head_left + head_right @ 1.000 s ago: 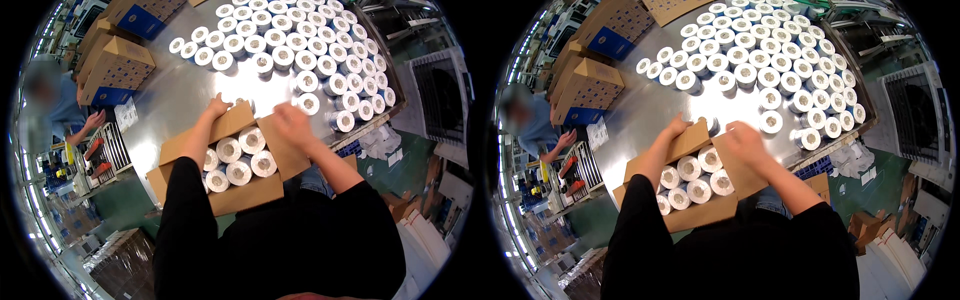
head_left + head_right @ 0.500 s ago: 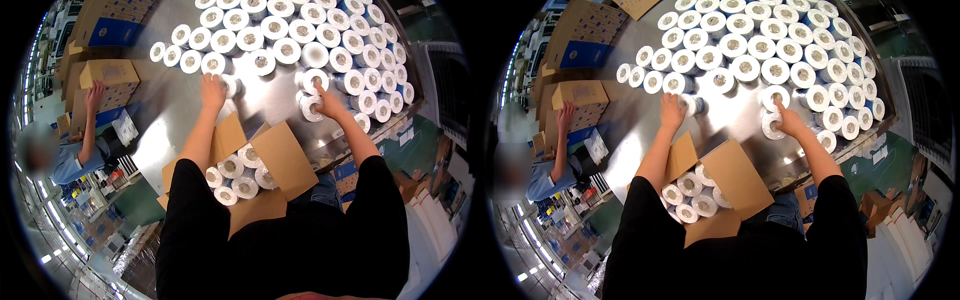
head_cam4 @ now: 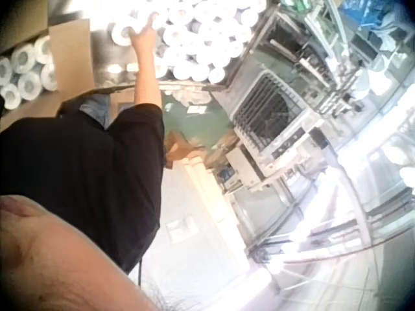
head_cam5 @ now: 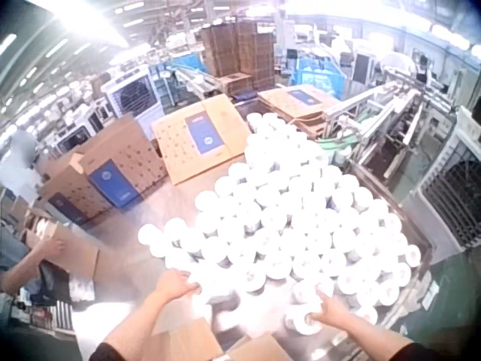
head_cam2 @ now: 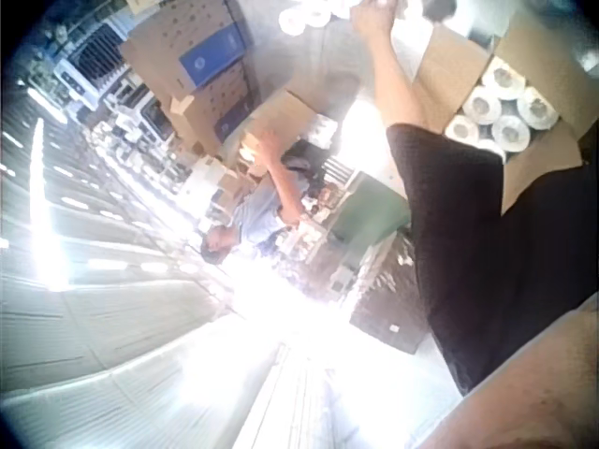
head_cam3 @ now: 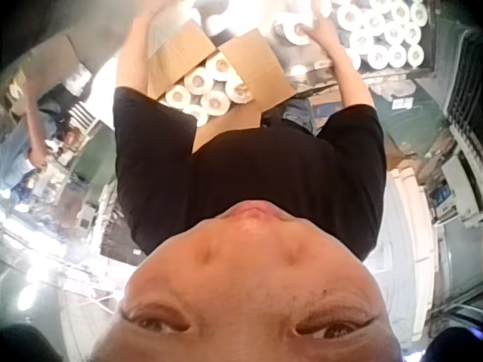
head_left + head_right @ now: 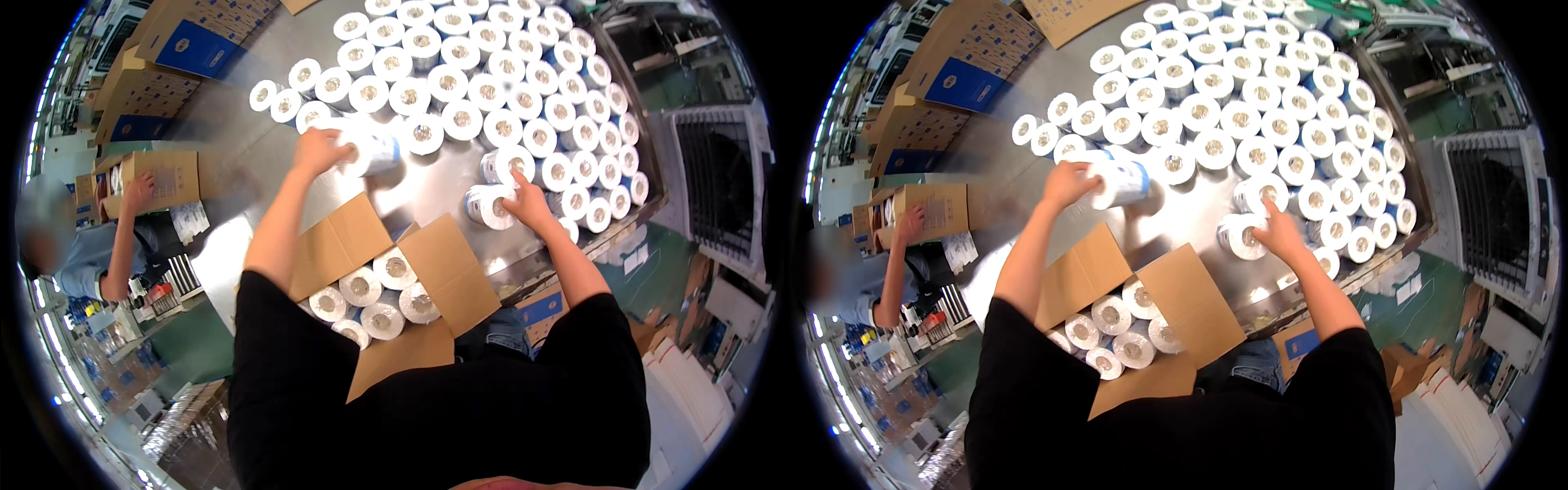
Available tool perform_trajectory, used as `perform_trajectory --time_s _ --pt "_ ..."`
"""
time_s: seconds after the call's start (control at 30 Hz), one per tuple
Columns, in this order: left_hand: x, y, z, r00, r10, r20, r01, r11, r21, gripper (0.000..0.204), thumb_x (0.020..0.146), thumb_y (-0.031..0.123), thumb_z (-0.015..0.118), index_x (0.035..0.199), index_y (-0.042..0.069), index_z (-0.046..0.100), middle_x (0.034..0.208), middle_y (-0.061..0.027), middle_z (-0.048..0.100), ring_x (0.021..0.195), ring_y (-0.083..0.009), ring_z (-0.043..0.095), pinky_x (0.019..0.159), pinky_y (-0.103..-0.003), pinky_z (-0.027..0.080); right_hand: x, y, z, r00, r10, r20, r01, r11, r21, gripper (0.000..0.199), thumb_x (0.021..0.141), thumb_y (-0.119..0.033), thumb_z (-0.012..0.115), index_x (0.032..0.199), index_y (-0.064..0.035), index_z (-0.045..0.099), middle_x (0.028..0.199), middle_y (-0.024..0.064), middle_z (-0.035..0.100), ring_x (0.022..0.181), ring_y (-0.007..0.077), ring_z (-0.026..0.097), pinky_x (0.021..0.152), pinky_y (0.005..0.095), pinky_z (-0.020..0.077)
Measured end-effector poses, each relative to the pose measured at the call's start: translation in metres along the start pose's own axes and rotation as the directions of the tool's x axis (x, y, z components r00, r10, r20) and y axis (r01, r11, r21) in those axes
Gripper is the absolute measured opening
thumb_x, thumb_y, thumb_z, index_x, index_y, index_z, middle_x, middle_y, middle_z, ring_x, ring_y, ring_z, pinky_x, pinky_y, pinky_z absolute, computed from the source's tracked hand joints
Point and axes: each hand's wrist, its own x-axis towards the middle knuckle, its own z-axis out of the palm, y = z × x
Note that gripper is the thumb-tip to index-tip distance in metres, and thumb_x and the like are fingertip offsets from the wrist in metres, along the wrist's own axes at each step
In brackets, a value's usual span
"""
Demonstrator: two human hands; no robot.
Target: The person picks up white paper rolls from a metal table and places them into a cardboard box.
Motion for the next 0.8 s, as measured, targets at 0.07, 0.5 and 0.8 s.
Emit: perform_trajectory --time_s 0.07,0.5,0.8 --pt "-0.045 -0.005 -0.044 0.967 -0.012 -0.255 -0.04 0.979 -0.199 0.04 0.067 0.038 0.069 0.094 0.009 0.069 0.079 -0.0125 0.064 0.079 -0.0244 0.062 0.07 -0.033 0.048 -0.023 -0.022 -0.034 0.998 0.048 -0.045 -0.047 0.998 0.038 0.071 0.067 -0.016 0.067 0.129 0.0044 0.038 0.07 0.0159 0.063 0.062 0.0218 0.061 0.061 0.0275 0.0482" --pt "-0.404 -0.016 -0.07 0.997 -0.073 0.01 0.07 0.984 0.164 0.037 0.05 0.022 0.078 0.086 0.016 0.072 0.086 -0.0106 0.052 0.088 -0.0274 0.052 0.075 -0.036 0.044 -0.151 -0.276 -0.024 0.448 -0.574 0.685 0.705 0.699 0.124 0.067 0.074 -0.013 0.063 0.133 -0.0038 0.033 0.076 0.0188 0.061 0.07 0.0341 0.061 0.06 0.0403 0.0491" --pt "-0.404 -0.083 -0.036 0.927 0.021 0.375 -0.086 0.984 0.156 0.031 0.062 0.021 0.076 0.093 0.016 0.071 0.098 -0.0095 0.053 0.095 -0.0257 0.05 0.082 -0.035 0.042 -0.178 -0.294 0.226 0.38 -0.586 0.716 0.751 0.647 0.132 0.055 0.074 -0.01 0.059 0.118 0.0132 0.036 0.069 0.0237 0.059 0.065 0.0369 0.061 0.055 0.0432 0.0476"
